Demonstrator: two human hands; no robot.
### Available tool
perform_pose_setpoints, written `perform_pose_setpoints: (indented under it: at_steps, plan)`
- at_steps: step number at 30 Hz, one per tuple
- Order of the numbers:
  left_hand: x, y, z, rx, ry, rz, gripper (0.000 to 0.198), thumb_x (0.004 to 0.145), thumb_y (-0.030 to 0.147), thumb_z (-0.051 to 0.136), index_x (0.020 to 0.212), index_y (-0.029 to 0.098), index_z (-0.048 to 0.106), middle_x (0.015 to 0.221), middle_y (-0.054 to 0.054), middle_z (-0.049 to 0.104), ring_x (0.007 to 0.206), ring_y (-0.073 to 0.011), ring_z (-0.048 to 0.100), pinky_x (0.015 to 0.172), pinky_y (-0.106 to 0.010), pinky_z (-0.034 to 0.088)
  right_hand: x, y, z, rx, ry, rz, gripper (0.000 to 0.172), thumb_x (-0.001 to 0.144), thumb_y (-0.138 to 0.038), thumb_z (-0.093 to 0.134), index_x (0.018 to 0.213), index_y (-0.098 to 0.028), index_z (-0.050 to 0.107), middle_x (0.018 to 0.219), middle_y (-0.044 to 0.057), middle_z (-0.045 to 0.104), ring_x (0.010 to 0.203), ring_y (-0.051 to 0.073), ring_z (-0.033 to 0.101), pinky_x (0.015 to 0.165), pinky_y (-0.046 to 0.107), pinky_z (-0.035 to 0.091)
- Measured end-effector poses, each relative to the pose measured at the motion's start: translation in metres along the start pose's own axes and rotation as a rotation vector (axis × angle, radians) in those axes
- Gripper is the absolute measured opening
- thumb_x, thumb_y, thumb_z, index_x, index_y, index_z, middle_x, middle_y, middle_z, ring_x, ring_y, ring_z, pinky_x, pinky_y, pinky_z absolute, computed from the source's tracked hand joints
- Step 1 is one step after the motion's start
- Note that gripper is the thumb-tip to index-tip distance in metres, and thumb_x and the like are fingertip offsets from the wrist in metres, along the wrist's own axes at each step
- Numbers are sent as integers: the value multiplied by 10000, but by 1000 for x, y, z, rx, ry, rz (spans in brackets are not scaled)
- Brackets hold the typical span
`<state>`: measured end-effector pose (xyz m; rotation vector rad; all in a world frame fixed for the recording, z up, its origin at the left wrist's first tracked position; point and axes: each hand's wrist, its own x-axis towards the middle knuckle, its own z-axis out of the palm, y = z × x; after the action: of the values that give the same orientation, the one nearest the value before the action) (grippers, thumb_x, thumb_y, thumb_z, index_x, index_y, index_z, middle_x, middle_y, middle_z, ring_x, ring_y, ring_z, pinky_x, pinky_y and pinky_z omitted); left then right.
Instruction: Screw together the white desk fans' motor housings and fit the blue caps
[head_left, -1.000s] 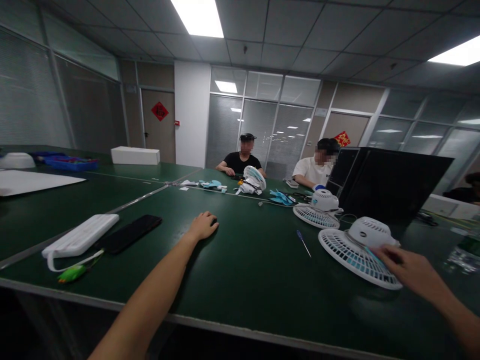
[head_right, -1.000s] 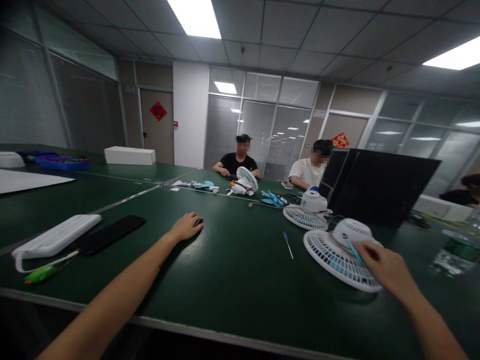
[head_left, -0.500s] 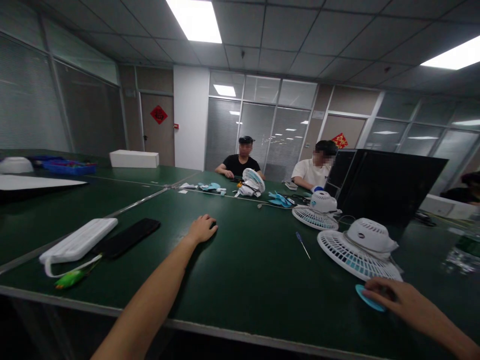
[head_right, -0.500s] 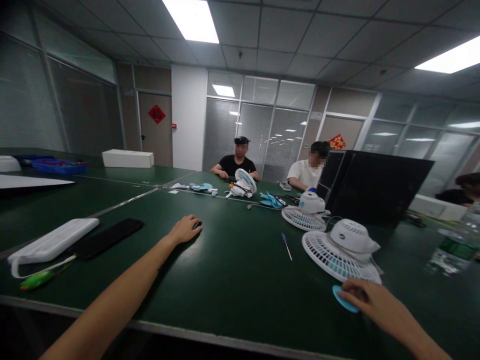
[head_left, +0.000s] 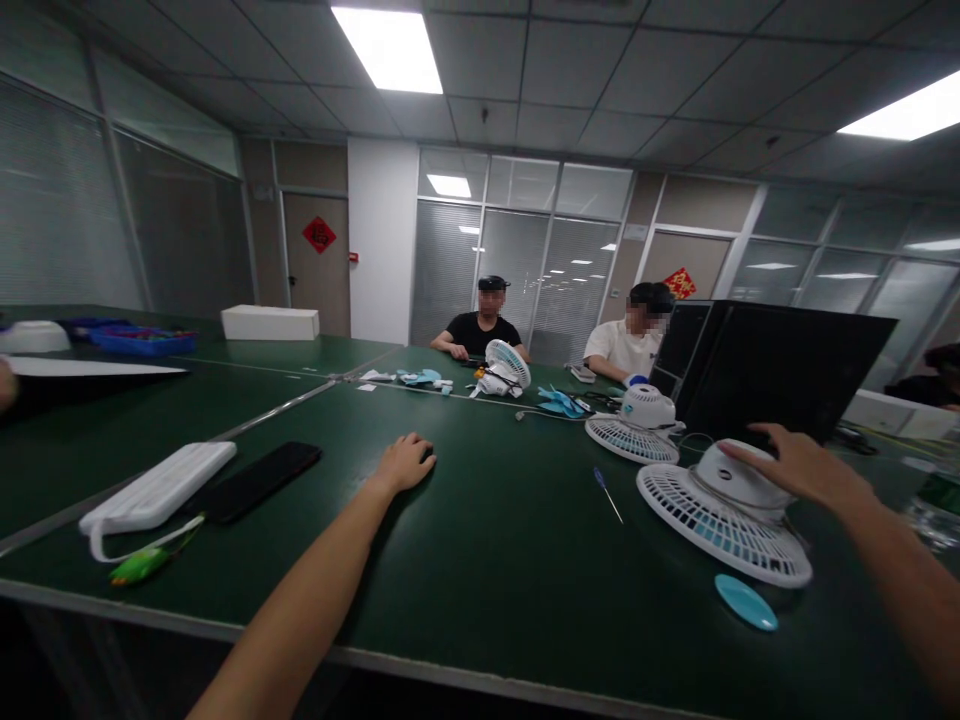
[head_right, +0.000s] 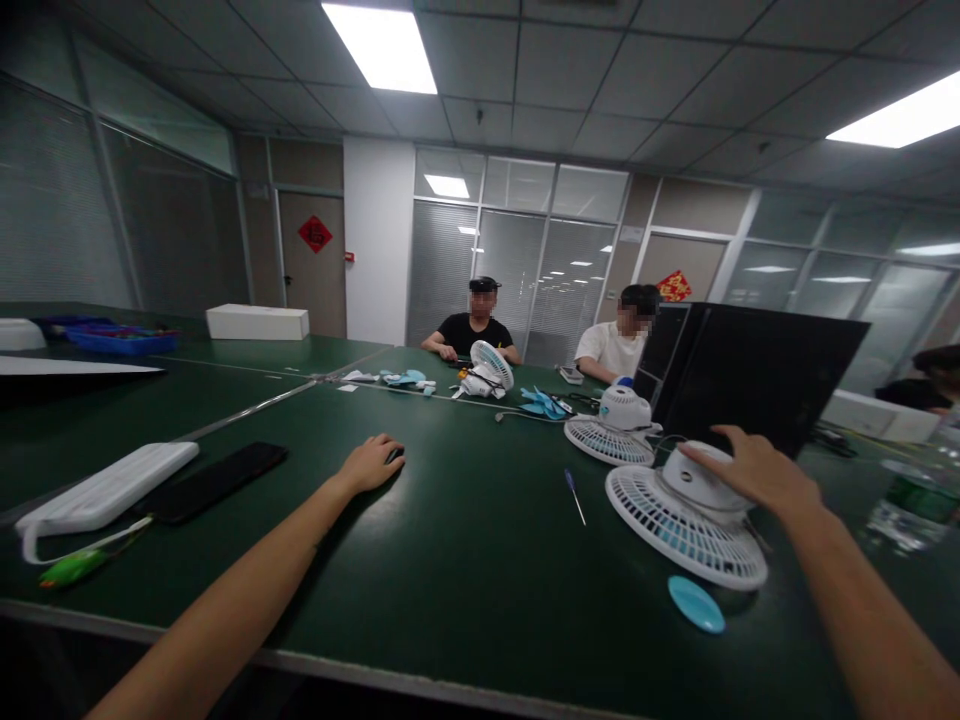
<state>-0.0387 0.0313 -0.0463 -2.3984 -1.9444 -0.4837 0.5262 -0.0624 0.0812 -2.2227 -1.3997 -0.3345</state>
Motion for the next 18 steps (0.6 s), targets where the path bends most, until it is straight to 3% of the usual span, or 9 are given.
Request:
perform_pose_setpoints:
  at_steps: [3, 7, 10, 14, 18]
  plan:
    - [1, 0, 1, 5, 1, 0, 403, 935, 380, 462, 1253, 216, 648, 1309, -122, 600, 1204, -298, 555, 1014, -411, 448, 12, -1, 14, -120, -229, -62, 703, 680, -613, 717, 1223, -183, 589, 1160, 252, 625, 1034, 375, 642, 853, 454, 458]
    - [1, 0, 1, 7, -4, -1, 409, 938, 376, 449, 1256, 206, 642, 1314, -130, 592, 1216, -306, 544, 1018, -423, 442, 22, -6, 16, -217, -285, -66, 891, 593, -625, 774, 1327, -179, 536, 1168, 277, 612, 1106, 417, 607, 851, 462, 450]
    - [1, 2, 1, 5, -10, -7, 407, 936, 372, 448, 1249, 199, 643, 1324, -136, 584, 1223, -308, 540, 1022, -428, 437, 26, -12, 16, -171, -334, -172, 827, 575, -564, 799, 1263, -155, 590, 1067, 229, 667, 1069, 383, 630, 878, 419, 450]
    - [0, 3, 1, 4, -19, -14, 417, 939, 379, 445, 1267, 197, 628, 1340, -138, 572, 1234, -310, 534, 1028, -433, 433, 21, -14, 18, -157, -330, -241, 727, 536, -506, 811, 1165, -191, 628, 1067, 169, 692, 1057, 360, 633, 908, 403, 442]
    - [0, 5, 1, 7, -26, -15, 427, 940, 387, 443, 1276, 191, 620, 1346, -147, 563, 1240, -318, 527, 1028, -451, 432, 10, -3, 16, -60, -161, -174, 681, 523, -557, 775, 1096, -222, 627, 1081, 148, 687, 1027, 373, 637, 900, 442, 457]
